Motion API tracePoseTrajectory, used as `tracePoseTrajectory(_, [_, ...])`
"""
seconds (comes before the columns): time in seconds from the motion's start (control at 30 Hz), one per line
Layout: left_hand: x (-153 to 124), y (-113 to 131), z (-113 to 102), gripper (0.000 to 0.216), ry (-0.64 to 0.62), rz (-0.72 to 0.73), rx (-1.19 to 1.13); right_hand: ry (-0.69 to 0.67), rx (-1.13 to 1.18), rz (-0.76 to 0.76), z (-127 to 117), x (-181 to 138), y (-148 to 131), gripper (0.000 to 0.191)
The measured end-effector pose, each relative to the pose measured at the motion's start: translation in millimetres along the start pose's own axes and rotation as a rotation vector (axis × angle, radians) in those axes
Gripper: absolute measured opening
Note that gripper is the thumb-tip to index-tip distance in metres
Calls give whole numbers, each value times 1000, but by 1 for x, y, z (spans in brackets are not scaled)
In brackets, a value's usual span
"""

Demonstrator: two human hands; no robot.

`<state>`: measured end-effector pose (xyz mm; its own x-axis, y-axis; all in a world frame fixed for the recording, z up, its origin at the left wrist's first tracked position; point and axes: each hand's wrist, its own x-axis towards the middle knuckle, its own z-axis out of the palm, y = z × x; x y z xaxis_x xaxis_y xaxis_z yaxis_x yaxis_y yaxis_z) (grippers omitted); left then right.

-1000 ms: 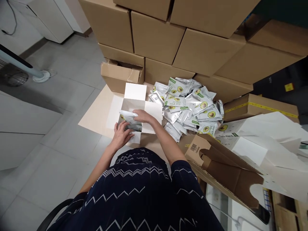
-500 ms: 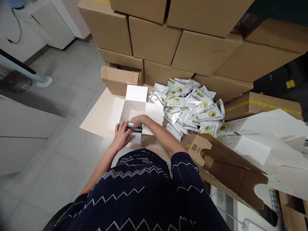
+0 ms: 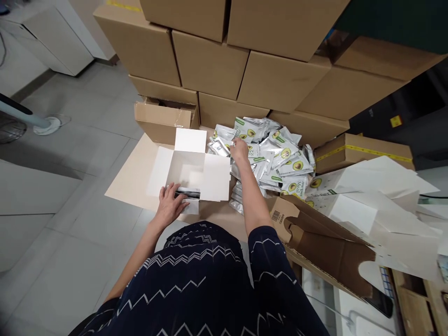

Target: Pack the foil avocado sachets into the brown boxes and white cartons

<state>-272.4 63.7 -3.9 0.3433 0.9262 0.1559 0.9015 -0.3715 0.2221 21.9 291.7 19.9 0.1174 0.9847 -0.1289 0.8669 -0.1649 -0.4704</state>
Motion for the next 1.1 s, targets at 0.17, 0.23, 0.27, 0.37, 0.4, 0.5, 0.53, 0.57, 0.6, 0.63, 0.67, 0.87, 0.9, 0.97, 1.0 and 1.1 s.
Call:
tracePoseTrajectory(0.17, [0,-1,0,27,-2,8,4,-178,-387,6,38,10,38,72])
tracePoseTrajectory(0.23, [0,-1,1,27,-4,5,0,-180,-457,-14,54,5,44,67])
tracePoseTrajectory(0.27, [0,-1,1,26,-4,2,-6,-166,-487,-31,60,2,45,64])
tracePoseTrajectory(0.37, [-1,-1,1,25,-8,-9,-20,-141,-572,-99,73,-5,47,58])
tracePoseTrajectory(0.4, [-1,-1,1,25,-8,-10,-20,-138,-591,-123,75,-6,47,54])
tracePoseTrajectory(0.5, [-2,-2,1,25,-7,-8,-18,-107,-604,-173,71,-7,48,42])
tracePoseTrajectory(0.53, [-2,-2,2,25,-5,-8,-21,-83,-594,-179,66,-6,48,39])
tracePoseTrajectory(0.57, [-1,-3,2,25,-3,-7,-27,-54,-576,-176,61,-6,48,37])
tracePoseTrajectory(0.6, [-1,-3,3,24,-3,-6,-36,-20,-546,-159,53,-6,48,36])
tracePoseTrajectory(0.63, [-1,-4,3,24,-4,-5,-47,20,-502,-121,45,-6,48,36])
tracePoseTrajectory(0.67, [0,-4,3,24,-4,-4,-59,66,-444,-62,36,-7,48,36])
tracePoseTrajectory(0.87, [2,-4,2,23,-5,7,-76,490,255,182,-15,-18,49,33])
tracePoseTrajectory(0.9, [2,-4,2,23,-3,8,-74,526,408,171,-20,-21,48,32])
tracePoseTrajectory(0.97, [2,-4,2,23,-3,8,-74,537,628,98,-29,-29,42,27])
tracePoseTrajectory(1.0, [3,-3,2,23,-6,8,-74,534,669,33,-32,-34,37,25])
tracePoseTrajectory(1.1, [2,-2,0,24,-22,-4,-85,559,607,-192,-44,-58,12,25])
